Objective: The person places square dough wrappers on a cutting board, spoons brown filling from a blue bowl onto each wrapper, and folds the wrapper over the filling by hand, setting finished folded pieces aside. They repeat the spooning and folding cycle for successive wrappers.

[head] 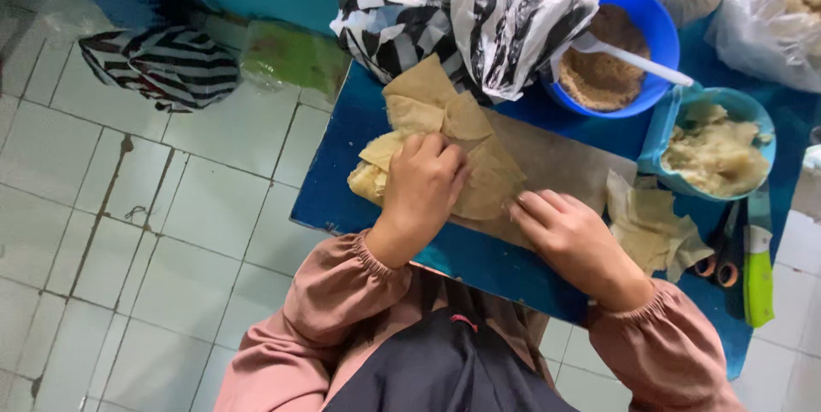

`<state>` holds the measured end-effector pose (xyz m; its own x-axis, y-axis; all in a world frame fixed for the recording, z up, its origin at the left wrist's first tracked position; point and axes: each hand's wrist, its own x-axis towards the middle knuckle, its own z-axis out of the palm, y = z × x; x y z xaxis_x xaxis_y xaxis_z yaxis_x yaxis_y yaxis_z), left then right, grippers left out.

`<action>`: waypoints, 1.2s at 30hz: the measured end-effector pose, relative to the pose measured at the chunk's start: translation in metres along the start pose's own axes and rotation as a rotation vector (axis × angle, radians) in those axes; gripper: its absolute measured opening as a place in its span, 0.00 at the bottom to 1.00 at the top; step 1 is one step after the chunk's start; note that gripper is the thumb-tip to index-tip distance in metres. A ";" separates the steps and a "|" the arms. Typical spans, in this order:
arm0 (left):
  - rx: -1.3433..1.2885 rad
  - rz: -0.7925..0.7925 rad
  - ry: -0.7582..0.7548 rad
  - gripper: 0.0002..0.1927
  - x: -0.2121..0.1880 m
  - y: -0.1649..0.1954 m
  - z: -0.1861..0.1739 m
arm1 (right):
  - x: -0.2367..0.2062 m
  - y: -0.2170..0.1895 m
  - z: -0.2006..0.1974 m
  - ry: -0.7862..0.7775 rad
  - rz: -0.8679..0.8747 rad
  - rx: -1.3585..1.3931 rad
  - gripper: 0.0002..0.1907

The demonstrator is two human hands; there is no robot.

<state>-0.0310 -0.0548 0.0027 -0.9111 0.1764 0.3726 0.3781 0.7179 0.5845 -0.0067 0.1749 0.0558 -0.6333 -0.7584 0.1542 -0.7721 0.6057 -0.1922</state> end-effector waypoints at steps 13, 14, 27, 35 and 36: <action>0.107 -0.038 0.008 0.06 -0.007 0.009 0.001 | -0.040 -0.018 -0.007 -0.122 0.175 -0.312 0.12; 0.133 -0.036 0.006 0.05 -0.007 0.011 0.002 | -0.048 -0.020 -0.009 -0.131 0.237 -0.291 0.12; 0.183 0.178 -0.063 0.04 -0.032 0.067 0.038 | -0.016 0.130 -0.025 0.636 0.523 -0.214 0.13; 0.053 0.222 -0.088 0.10 -0.030 0.071 0.044 | -0.003 0.161 -0.011 0.659 0.710 0.310 0.05; 0.036 0.222 -0.085 0.10 -0.030 0.072 0.045 | 0.001 0.159 -0.010 0.710 0.680 0.425 0.05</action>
<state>0.0163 0.0214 0.0010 -0.8174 0.3877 0.4261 0.5659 0.6786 0.4683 -0.1311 0.2726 0.0351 -0.9150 0.1038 0.3898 -0.2507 0.6107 -0.7511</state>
